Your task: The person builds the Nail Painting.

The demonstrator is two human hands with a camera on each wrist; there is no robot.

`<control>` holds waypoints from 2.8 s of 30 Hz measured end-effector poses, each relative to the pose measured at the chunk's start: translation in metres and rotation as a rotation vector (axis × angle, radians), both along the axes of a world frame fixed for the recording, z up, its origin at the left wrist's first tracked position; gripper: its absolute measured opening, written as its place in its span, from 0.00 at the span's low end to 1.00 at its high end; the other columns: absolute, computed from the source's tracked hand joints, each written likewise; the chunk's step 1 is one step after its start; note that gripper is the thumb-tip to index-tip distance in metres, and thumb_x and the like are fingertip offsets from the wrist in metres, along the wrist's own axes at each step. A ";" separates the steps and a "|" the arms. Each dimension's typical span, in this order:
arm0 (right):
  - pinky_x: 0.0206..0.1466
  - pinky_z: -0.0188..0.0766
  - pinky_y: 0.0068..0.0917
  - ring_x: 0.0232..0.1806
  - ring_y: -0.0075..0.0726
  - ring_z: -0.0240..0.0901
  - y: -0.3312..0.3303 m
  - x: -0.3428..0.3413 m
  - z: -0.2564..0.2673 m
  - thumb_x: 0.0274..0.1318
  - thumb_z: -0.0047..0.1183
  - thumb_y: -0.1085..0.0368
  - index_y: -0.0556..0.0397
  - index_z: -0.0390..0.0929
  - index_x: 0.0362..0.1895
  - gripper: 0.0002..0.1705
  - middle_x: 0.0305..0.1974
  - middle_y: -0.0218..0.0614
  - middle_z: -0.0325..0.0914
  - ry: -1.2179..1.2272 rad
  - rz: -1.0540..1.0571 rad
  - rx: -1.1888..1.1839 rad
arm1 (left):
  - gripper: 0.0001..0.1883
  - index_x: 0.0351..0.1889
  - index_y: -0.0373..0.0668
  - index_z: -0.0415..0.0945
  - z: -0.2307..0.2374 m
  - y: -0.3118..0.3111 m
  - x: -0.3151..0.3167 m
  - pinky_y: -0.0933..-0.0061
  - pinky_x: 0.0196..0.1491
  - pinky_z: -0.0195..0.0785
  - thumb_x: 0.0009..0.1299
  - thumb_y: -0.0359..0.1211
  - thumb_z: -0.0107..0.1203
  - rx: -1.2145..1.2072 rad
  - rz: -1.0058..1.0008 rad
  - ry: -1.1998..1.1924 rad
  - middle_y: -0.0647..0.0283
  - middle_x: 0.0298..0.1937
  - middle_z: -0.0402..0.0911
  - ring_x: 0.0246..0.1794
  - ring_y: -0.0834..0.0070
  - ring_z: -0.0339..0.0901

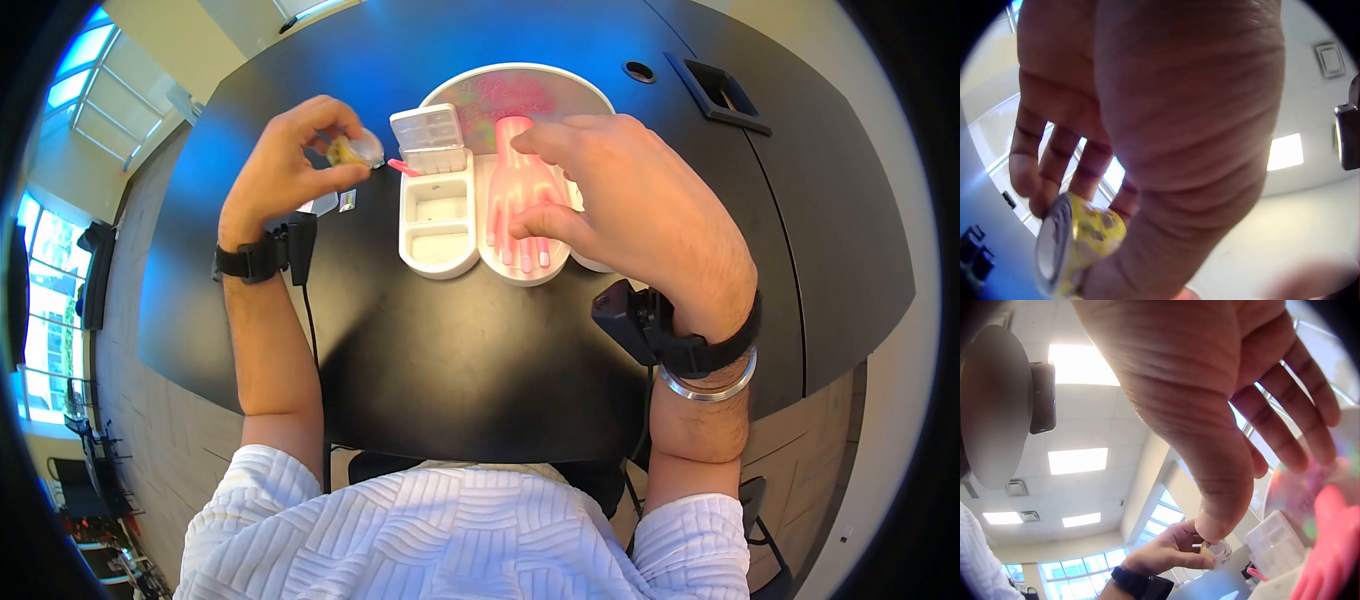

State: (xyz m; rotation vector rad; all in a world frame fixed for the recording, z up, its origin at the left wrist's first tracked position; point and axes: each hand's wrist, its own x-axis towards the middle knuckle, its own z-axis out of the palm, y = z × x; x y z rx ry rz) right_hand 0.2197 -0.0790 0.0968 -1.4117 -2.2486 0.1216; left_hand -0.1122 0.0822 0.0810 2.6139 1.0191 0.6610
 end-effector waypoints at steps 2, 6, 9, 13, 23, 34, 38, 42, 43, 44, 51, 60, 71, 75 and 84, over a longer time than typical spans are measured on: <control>0.53 0.83 0.44 0.44 0.55 0.85 -0.001 0.000 0.002 0.51 0.81 0.52 0.58 0.86 0.63 0.38 0.50 0.49 0.89 0.009 -0.010 -0.028 | 0.16 0.45 0.42 0.85 -0.001 -0.008 0.016 0.69 0.49 0.76 0.61 0.30 0.77 -0.041 -0.216 -0.076 0.66 0.48 0.88 0.45 0.72 0.85; 0.52 0.83 0.44 0.43 0.55 0.84 -0.001 0.001 -0.002 0.52 0.81 0.52 0.58 0.86 0.63 0.38 0.50 0.48 0.89 0.033 0.032 0.049 | 0.15 0.43 0.42 0.85 -0.019 -0.011 0.044 0.66 0.49 0.77 0.59 0.30 0.77 -0.039 -0.287 0.009 0.64 0.42 0.88 0.43 0.67 0.86; 0.52 0.83 0.44 0.43 0.55 0.84 -0.002 0.001 -0.001 0.52 0.81 0.53 0.57 0.86 0.64 0.38 0.49 0.48 0.89 0.043 0.045 0.046 | 0.14 0.39 0.41 0.84 -0.038 -0.008 0.057 0.61 0.49 0.79 0.58 0.30 0.77 0.001 -0.395 0.058 0.58 0.41 0.86 0.42 0.57 0.86; 0.52 0.83 0.44 0.43 0.56 0.84 -0.002 0.002 -0.002 0.51 0.81 0.53 0.57 0.85 0.64 0.38 0.48 0.49 0.89 0.027 0.041 0.058 | 0.14 0.39 0.40 0.84 -0.046 -0.012 0.065 0.61 0.46 0.80 0.58 0.30 0.77 -0.045 -0.397 0.063 0.58 0.40 0.85 0.41 0.58 0.85; 0.53 0.83 0.45 0.44 0.55 0.85 -0.007 -0.002 0.000 0.50 0.81 0.52 0.55 0.86 0.64 0.38 0.49 0.49 0.88 0.002 0.003 0.065 | 0.16 0.43 0.39 0.86 -0.046 -0.010 0.057 0.61 0.43 0.82 0.58 0.28 0.79 -0.119 -0.286 0.250 0.58 0.41 0.87 0.36 0.61 0.87; 0.52 0.83 0.45 0.43 0.54 0.85 -0.006 -0.003 -0.002 0.51 0.81 0.52 0.54 0.86 0.64 0.37 0.47 0.48 0.87 -0.002 0.017 0.051 | 0.13 0.47 0.42 0.92 -0.047 -0.010 0.056 0.58 0.48 0.83 0.65 0.22 0.72 -0.122 -0.356 0.195 0.57 0.46 0.91 0.44 0.55 0.90; 0.51 0.83 0.45 0.43 0.54 0.85 -0.005 -0.003 -0.003 0.51 0.81 0.53 0.55 0.86 0.63 0.37 0.46 0.48 0.87 -0.006 0.031 0.056 | 0.11 0.45 0.43 0.94 -0.051 -0.016 0.060 0.56 0.52 0.82 0.65 0.23 0.70 -0.076 -0.359 0.239 0.55 0.45 0.91 0.46 0.52 0.89; 0.51 0.83 0.45 0.44 0.55 0.85 -0.005 -0.003 0.000 0.51 0.81 0.53 0.55 0.86 0.63 0.37 0.47 0.48 0.87 0.010 0.023 0.018 | 0.10 0.44 0.43 0.94 -0.038 -0.005 0.045 0.56 0.50 0.83 0.65 0.25 0.70 -0.081 -0.367 0.160 0.53 0.42 0.92 0.43 0.51 0.90; 0.52 0.83 0.45 0.44 0.55 0.85 -0.005 -0.003 -0.001 0.51 0.81 0.53 0.55 0.86 0.63 0.37 0.47 0.49 0.87 0.002 0.024 0.038 | 0.09 0.43 0.42 0.93 -0.028 -0.005 0.040 0.58 0.47 0.83 0.65 0.26 0.71 -0.124 -0.271 0.167 0.52 0.41 0.93 0.41 0.52 0.90; 0.52 0.82 0.45 0.44 0.56 0.85 -0.006 -0.002 -0.001 0.51 0.81 0.53 0.55 0.86 0.63 0.37 0.48 0.49 0.87 -0.007 0.024 0.058 | 0.08 0.41 0.40 0.91 -0.025 0.000 0.031 0.59 0.45 0.83 0.64 0.26 0.71 -0.085 -0.204 0.165 0.52 0.40 0.92 0.41 0.54 0.90; 0.51 0.82 0.46 0.44 0.57 0.85 -0.006 -0.003 -0.001 0.52 0.80 0.53 0.55 0.85 0.64 0.37 0.48 0.49 0.87 0.012 0.017 0.049 | 0.16 0.45 0.40 0.90 -0.035 0.031 -0.024 0.59 0.50 0.83 0.60 0.27 0.78 -0.184 0.287 0.346 0.55 0.39 0.92 0.43 0.57 0.91; 0.50 0.82 0.46 0.43 0.56 0.85 -0.006 -0.002 -0.002 0.52 0.80 0.52 0.55 0.86 0.63 0.37 0.46 0.48 0.87 -0.026 0.018 0.053 | 0.21 0.45 0.40 0.91 -0.067 0.046 -0.015 0.58 0.52 0.84 0.53 0.27 0.83 -0.306 0.371 0.480 0.55 0.43 0.94 0.47 0.57 0.92; 0.51 0.82 0.46 0.44 0.57 0.85 -0.008 -0.003 -0.002 0.52 0.80 0.51 0.55 0.85 0.63 0.37 0.46 0.49 0.86 -0.024 0.025 0.076 | 0.16 0.37 0.40 0.86 -0.054 0.040 -0.013 0.57 0.46 0.82 0.55 0.28 0.83 -0.316 0.425 0.557 0.56 0.36 0.92 0.42 0.58 0.91; 0.51 0.82 0.46 0.44 0.57 0.85 -0.009 -0.001 -0.001 0.52 0.80 0.51 0.55 0.85 0.63 0.37 0.47 0.49 0.87 -0.014 0.017 0.074 | 0.10 0.36 0.38 0.85 -0.028 0.027 -0.016 0.63 0.39 0.79 0.62 0.27 0.77 -0.334 0.304 0.305 0.59 0.31 0.90 0.33 0.66 0.88; 0.52 0.83 0.46 0.44 0.55 0.85 -0.012 -0.003 0.003 0.51 0.81 0.52 0.55 0.86 0.64 0.37 0.49 0.48 0.88 -0.006 0.006 0.072 | 0.15 0.30 0.37 0.77 0.001 -0.026 0.039 0.77 0.29 0.75 0.71 0.29 0.75 -0.400 0.050 0.016 0.66 0.26 0.84 0.26 0.81 0.85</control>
